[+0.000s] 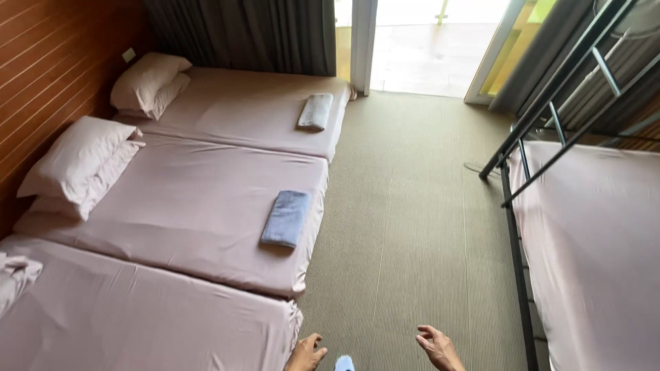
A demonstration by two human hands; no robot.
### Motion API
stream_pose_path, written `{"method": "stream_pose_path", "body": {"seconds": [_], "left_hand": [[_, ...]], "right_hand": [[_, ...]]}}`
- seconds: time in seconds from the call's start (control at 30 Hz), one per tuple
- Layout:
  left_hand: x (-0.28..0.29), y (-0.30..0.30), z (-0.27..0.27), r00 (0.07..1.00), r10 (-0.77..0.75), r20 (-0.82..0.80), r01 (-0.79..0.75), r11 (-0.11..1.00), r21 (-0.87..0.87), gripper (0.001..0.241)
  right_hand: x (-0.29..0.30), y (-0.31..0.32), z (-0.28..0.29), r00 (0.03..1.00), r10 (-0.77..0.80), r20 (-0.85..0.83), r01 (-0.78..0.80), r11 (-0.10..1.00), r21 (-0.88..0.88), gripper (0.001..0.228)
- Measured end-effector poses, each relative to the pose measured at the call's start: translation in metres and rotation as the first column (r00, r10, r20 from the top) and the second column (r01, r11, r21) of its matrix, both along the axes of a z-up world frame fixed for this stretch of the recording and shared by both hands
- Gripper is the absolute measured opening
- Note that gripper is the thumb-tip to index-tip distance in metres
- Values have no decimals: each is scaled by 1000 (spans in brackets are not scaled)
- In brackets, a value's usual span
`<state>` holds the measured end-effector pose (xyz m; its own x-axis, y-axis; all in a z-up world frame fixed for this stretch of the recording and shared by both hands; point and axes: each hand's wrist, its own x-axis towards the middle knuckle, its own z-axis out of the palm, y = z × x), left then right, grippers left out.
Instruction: The person enters a room and folds towels on several beds and a bunk bed. They then pick up pillows from the beds and place them on the lower bunk.
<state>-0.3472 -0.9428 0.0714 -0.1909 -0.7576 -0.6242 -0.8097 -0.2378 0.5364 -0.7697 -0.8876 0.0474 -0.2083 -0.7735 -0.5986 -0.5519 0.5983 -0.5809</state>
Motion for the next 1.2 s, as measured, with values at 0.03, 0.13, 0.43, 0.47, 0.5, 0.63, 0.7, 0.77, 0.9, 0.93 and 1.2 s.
{"method": "stream_pose_path", "body": {"seconds": [0.03, 0.13, 0.43, 0.47, 0.5, 0.63, 0.7, 0.77, 0.9, 0.93, 1.2], "left_hand": [[2, -15, 4, 999, -39, -27, 37, 996, -80, 54], [-28, -109, 38, 991, -130, 18, 130, 991, -1, 52], [-116, -360, 29, 977, -201, -76, 178, 956, -235, 50], [-123, -370, 21, 979, -190, -77, 169, 959, -226, 50], [-135, -396, 14, 986, -152, -69, 136, 973, -187, 51], [-179, -482, 48, 1000, 10, -23, -10, 1000, -1, 55], [-190, -522, 46, 998, 54, -41, -55, 997, -48, 56], [-202, -564, 44, 993, 98, -58, -104, 989, -103, 57], [-217, -658, 27, 975, 217, -46, -221, 968, -118, 52], [-219, -681, 19, 968, 245, -52, -249, 962, -115, 52], [-213, -899, 27, 945, 323, -54, -327, 915, -238, 51]], "right_hand": [[-3, -8, -19, 998, -2, 69, 3, 1000, -15, 52], [-23, -83, 17, 997, -75, 25, 71, 991, 113, 52], [-122, -321, 23, 977, -192, 96, 200, 976, -80, 53], [-134, -342, 27, 978, -183, 95, 190, 979, -71, 53], [-151, -380, 32, 986, -158, 59, 161, 986, -53, 52], [-216, -524, 44, 998, -3, -63, -1, 997, -73, 52], [-229, -595, 71, 997, 49, -56, -53, 996, -75, 53], [-238, -667, 87, 994, 102, -49, -106, 991, -84, 54], [-228, -811, 95, 970, 240, -41, -243, 960, -141, 56], [-220, -844, 97, 958, 281, -49, -286, 943, -170, 56], [-169, -1103, 127, 881, 471, 50, -436, 849, -299, 53]]}}
